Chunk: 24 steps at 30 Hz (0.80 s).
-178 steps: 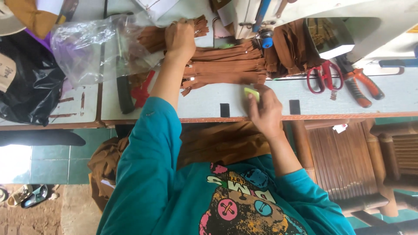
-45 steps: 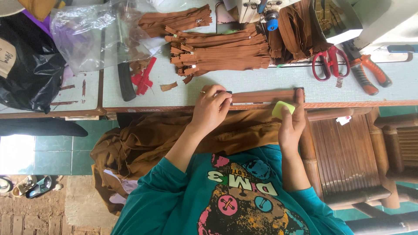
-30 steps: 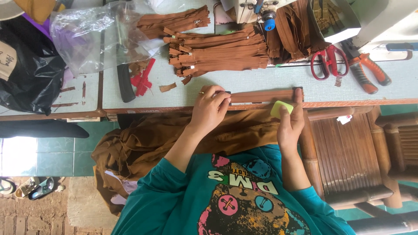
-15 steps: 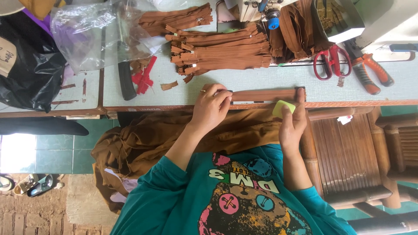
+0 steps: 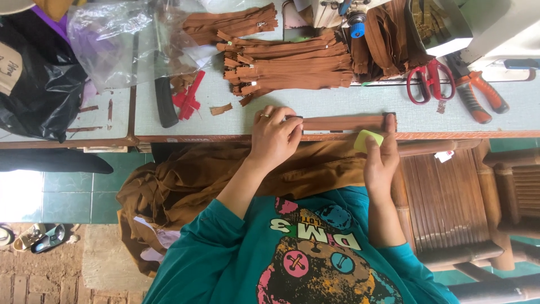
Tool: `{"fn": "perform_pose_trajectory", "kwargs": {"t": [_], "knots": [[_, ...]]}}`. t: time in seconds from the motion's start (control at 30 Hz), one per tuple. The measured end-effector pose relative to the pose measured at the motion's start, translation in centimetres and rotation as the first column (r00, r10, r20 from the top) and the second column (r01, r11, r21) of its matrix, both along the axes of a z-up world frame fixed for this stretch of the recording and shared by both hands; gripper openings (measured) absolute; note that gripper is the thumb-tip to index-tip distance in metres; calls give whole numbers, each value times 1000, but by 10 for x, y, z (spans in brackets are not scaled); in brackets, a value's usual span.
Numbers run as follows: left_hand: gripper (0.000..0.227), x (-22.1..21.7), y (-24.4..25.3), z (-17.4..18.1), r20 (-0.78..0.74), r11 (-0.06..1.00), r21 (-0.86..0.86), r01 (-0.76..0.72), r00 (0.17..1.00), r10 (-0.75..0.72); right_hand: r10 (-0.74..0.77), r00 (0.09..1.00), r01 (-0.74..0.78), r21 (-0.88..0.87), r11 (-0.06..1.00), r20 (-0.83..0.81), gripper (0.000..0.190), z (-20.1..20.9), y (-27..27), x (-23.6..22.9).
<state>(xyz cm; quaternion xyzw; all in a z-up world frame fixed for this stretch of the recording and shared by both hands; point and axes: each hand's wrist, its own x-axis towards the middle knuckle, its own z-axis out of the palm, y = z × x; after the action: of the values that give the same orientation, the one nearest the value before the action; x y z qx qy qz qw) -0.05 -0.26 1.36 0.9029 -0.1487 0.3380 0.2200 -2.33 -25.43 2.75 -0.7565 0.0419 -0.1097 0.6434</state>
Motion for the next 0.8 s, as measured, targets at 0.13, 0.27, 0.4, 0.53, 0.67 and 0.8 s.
{"fn": "perform_pose_trajectory", "kwargs": {"t": [0.13,0.27,0.4,0.53,0.67,0.8], "knots": [[5,-3,-1,2,-29,1000,-13,-2,1000,2,39,999,-39,-1,999,-29,57,22,0,-1],[6,-3,-3,0,-46,1000,-9,-26,999,26,50,995,-43,-89,995,86,30,11,-18,14],[8,-2,-5,-4,-48,998,-17,-62,997,62,137,981,-81,-346,935,140,10,7,-8,23],[10,-2,-7,-2,-52,994,-34,-102,994,100,295,949,-210,-476,854,111,29,38,43,35],[10,-1,-9,0,-60,989,-42,-139,989,137,349,932,-237,-571,786,93,26,16,58,52],[8,0,-10,2,-106,988,-37,-153,983,148,345,938,-248,-614,749,42,25,9,66,58]]}}
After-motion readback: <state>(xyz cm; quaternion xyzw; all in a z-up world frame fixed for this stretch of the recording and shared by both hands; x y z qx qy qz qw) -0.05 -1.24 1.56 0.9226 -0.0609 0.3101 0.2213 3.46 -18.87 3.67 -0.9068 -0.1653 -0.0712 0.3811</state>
